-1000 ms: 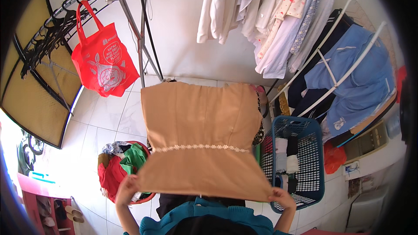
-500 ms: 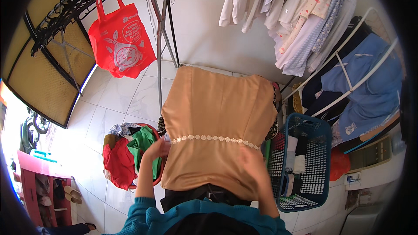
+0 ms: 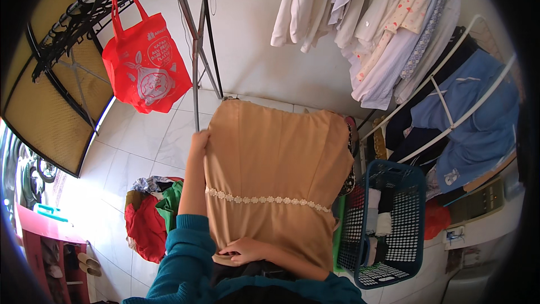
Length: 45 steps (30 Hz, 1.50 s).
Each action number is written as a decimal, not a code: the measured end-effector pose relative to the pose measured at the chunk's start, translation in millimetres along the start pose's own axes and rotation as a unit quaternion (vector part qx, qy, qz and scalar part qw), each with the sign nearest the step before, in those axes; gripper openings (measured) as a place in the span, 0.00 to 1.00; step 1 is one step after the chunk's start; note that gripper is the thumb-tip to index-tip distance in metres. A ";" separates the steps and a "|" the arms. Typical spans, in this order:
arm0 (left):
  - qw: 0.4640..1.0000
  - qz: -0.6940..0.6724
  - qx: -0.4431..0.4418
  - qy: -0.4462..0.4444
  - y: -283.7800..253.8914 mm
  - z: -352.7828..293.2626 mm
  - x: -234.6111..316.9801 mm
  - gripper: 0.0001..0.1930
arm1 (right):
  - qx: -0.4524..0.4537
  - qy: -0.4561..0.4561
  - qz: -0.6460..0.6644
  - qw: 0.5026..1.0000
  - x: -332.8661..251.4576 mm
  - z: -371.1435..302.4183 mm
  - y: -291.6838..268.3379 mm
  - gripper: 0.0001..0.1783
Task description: The person picks up a pair of black pants, spreads them on a padded surface, folds them into a small bundle by hand, and places them into a laundry basket. Next, they take a tan dress, lay it flat, fold the sides and bottom into a rectangle, roll it up, and place it in the same basket.
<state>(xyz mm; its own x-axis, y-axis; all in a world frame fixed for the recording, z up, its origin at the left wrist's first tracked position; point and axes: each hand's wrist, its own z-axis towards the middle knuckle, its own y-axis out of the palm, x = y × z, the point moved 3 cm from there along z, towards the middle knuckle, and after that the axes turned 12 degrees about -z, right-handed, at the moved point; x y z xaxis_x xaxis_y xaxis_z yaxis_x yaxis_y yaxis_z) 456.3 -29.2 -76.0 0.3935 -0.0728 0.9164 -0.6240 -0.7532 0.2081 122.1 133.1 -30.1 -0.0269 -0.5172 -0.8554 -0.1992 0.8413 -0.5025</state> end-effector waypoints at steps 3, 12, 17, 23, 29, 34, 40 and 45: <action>0.969 0.150 -0.020 0.198 77.4 -21.4 20.3 0.12 | -0.078 0.028 -0.032 0.996 -11.7 9.5 -6.6 0.23; 0.803 0.582 -0.123 0.024 182.5 -86.7 -99.8 0.31 | 0.170 -0.131 -0.019 0.977 -25.7 3.2 2.2 0.20; 0.827 0.468 -0.208 0.232 155.0 -141.1 -77.7 0.25 | -0.094 -0.009 0.001 0.996 -18.1 -1.1 -6.0 0.19; 0.872 0.325 -0.053 0.363 56.0 -150.5 -33.8 0.11 | -0.110 -0.058 0.104 0.987 -16.7 5.4 4.0 0.18; 0.936 0.322 -0.009 0.142 8.0 -33.3 -53.8 0.20 | 0.069 0.016 0.144 0.987 48.0 7.6 -80.7 0.18; 0.989 0.127 0.066 0.034 17.2 56.1 -73.7 0.24 | 0.348 0.128 0.000 0.929 108.9 23.8 -178.5 0.23; 0.995 -0.062 -0.023 -0.070 67.0 71.5 -40.0 0.14 | 0.257 0.137 -0.120 0.949 141.3 34.3 -149.6 0.29; 0.931 -0.353 -0.083 -0.043 41.4 54.8 -14.8 0.22 | 0.280 0.105 -0.107 0.948 144.9 36.2 -152.1 0.30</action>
<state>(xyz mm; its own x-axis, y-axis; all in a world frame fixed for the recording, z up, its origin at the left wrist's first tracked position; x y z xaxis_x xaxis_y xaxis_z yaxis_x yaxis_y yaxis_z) 461.6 -95.2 -99.7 0.7930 0.3442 0.5027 -0.2827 -0.5230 0.8041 183.9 -64.1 -82.2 -0.2507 -0.6564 -0.7115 0.3278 0.6340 -0.7004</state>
